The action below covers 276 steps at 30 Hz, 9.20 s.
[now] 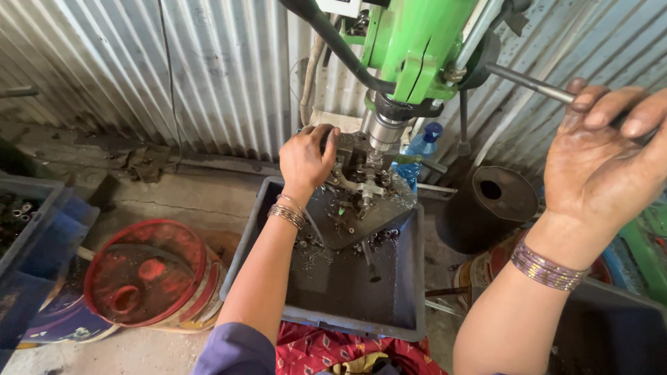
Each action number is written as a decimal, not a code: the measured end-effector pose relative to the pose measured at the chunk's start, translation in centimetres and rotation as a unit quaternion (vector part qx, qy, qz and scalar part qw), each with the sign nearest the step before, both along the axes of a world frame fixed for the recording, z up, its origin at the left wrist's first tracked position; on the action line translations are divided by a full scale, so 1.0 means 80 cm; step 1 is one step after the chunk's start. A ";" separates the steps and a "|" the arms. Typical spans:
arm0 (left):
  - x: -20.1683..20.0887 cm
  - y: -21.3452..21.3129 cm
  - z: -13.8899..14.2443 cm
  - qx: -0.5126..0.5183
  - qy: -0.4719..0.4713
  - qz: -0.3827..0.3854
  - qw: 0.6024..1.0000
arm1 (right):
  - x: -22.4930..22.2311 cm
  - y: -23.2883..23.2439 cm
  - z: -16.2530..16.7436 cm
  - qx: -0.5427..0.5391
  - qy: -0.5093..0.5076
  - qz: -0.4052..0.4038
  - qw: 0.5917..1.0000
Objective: The person operates a drill press to machine small metal rings. They place each ring under the drill bit, lower the spindle to drill, then remove the finished piece and place it into a bin. The process is repeated for multiple rings.
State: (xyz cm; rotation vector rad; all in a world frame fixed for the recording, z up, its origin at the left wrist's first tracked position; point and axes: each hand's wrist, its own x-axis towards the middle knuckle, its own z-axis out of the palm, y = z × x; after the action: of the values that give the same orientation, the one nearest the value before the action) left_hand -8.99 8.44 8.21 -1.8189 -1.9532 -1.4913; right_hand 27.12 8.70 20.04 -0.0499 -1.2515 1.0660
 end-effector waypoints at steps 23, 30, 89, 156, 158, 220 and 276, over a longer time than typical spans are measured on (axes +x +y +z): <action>-0.002 -0.002 -0.002 0.019 0.001 0.010 1.000 | -0.008 -0.017 -0.016 0.006 0.014 -0.011 1.000; -0.002 -0.003 -0.001 0.014 -0.004 0.010 1.000 | -0.011 -0.020 -0.018 0.005 0.018 -0.012 1.000; 0.001 0.000 -0.009 0.040 -0.006 0.033 0.999 | -0.024 -0.028 -0.037 0.007 0.037 -0.015 0.999; 0.142 -0.005 -0.086 -0.026 -0.830 -0.281 0.481 | -0.030 0.095 0.091 0.020 0.068 -0.009 0.997; 0.146 -0.010 -0.096 -0.009 -0.824 -0.272 0.497 | -0.033 0.101 0.088 0.018 0.084 -0.006 0.996; 0.177 0.000 -0.151 -0.048 -0.685 -0.129 0.716 | -0.012 0.118 0.069 0.066 0.030 0.017 0.997; -0.002 0.010 -0.020 0.005 0.040 0.025 0.999 | -0.003 0.019 -0.010 0.050 0.040 -0.021 0.998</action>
State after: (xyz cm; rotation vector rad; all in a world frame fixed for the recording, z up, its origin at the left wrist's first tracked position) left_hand -9.17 9.27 6.62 -1.7827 -1.9364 -1.3885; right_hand 26.85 10.23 19.21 0.0425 -1.2235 0.9596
